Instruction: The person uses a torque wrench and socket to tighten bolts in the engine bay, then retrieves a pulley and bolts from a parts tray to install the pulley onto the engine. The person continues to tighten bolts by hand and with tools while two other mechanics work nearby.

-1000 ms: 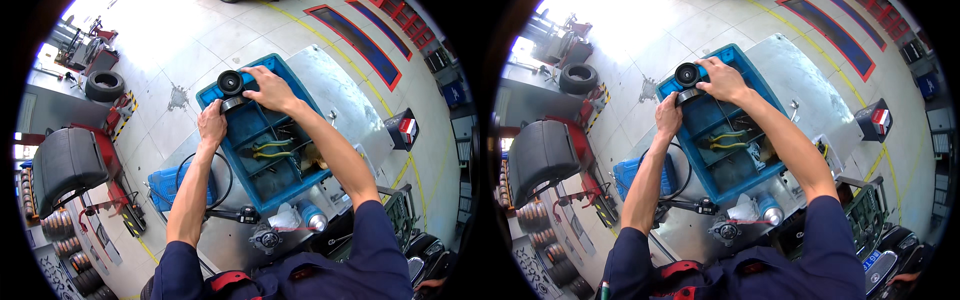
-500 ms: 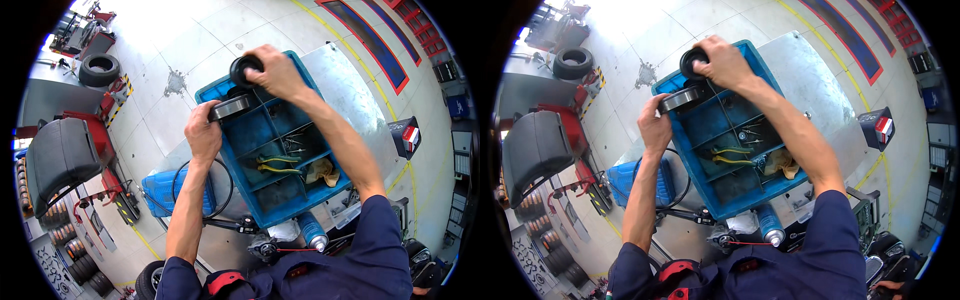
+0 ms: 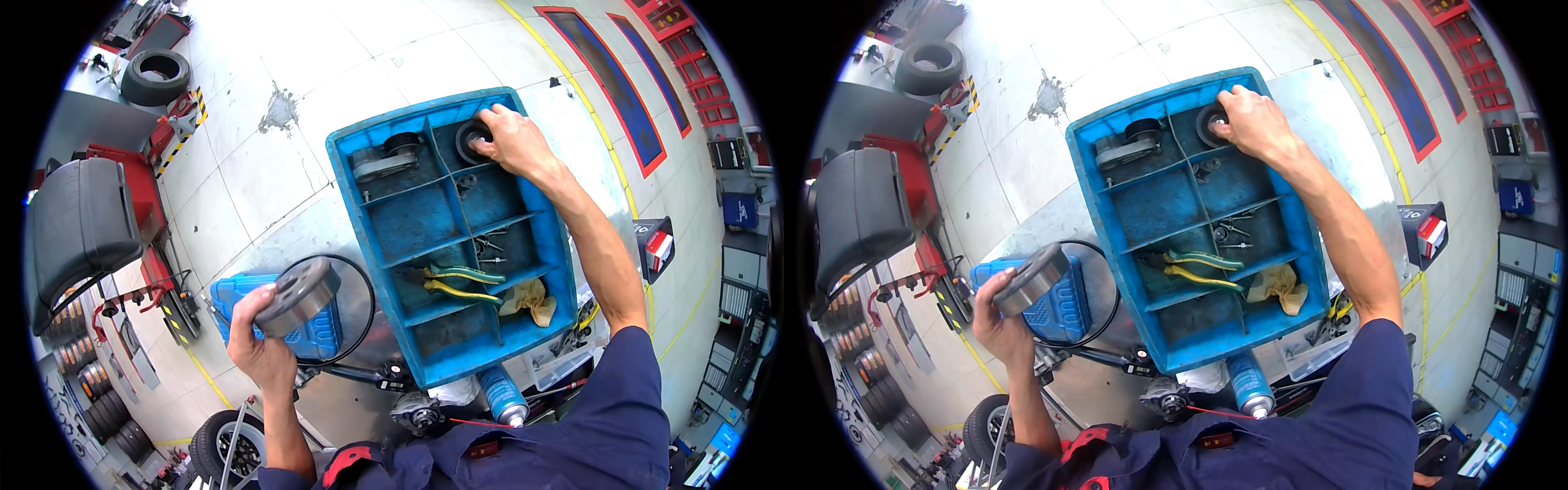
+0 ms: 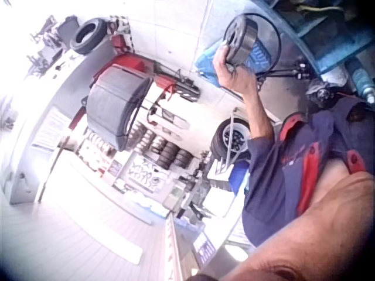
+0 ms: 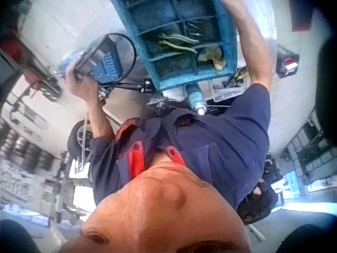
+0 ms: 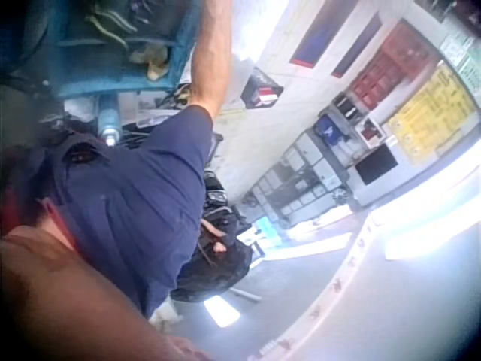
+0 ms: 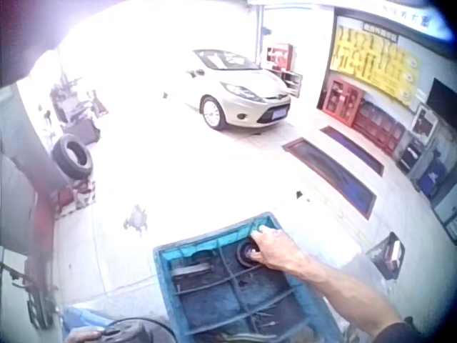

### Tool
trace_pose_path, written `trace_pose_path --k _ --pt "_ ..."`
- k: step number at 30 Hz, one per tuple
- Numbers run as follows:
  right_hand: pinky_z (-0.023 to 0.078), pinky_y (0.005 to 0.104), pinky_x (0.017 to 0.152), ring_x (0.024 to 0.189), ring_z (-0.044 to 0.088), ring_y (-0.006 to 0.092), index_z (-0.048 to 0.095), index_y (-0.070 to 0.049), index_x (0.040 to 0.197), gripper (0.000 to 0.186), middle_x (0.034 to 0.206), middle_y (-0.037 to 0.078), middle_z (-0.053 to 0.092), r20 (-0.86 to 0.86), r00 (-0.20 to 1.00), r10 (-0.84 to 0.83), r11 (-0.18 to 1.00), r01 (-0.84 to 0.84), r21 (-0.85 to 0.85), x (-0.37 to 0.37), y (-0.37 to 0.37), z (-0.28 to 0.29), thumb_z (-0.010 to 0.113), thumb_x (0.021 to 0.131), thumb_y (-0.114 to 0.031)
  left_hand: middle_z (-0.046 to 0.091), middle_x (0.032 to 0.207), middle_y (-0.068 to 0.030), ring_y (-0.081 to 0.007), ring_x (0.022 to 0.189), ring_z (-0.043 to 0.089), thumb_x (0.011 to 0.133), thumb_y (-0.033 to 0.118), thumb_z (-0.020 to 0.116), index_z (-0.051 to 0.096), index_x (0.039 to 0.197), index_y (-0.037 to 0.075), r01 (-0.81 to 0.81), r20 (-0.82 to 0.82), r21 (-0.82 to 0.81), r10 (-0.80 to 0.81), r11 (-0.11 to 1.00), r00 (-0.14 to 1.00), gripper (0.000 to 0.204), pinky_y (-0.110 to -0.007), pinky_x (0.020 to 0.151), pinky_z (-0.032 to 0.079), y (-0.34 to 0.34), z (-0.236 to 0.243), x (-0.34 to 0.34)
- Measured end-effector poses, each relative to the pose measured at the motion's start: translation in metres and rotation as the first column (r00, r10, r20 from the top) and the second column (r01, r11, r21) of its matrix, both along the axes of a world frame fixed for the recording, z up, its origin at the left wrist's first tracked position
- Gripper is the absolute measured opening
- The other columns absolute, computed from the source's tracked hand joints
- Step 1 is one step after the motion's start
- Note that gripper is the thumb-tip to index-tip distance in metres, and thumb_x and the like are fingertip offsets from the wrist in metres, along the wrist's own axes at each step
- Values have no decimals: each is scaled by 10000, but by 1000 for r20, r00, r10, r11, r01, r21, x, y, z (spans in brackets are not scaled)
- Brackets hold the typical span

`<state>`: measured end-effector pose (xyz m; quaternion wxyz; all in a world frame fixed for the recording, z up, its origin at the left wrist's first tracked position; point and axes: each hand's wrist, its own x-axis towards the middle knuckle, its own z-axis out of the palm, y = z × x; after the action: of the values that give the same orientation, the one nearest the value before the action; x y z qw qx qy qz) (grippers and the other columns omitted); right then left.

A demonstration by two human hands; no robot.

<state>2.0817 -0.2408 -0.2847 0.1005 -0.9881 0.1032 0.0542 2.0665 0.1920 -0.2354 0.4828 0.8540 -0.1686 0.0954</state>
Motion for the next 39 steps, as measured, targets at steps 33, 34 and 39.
trace_pose_path --k 33,34,39 --pt "563 331 678 727 669 226 708 -33 899 167 874 80 603 262 848 461 887 -432 -162 14 31 74 741 817 -175 678 1026 -126 -245 1017 643 819 -95 626 624 1012 -12 89 -148 34 -83 995 986 209 -366 968 478 20 -17 -43" --pt "565 330 683 738 671 222 707 -35 900 167 876 79 600 231 856 461 884 -422 -202 11 22 74 741 815 -175 678 1027 -126 -245 1016 643 820 -91 628 623 1012 -12 92 -145 32 -86 995 986 208 -366 968 478 19 -17 -43" --pt "574 325 706 793 678 206 697 -44 888 153 881 69 588 154 858 489 848 -427 -314 5 8 64 739 806 -166 677 1025 -128 -244 1014 642 823 -83 632 620 1005 -12 88 -146 54 -80 995 986 196 -369 973 476 18 -16 -43"
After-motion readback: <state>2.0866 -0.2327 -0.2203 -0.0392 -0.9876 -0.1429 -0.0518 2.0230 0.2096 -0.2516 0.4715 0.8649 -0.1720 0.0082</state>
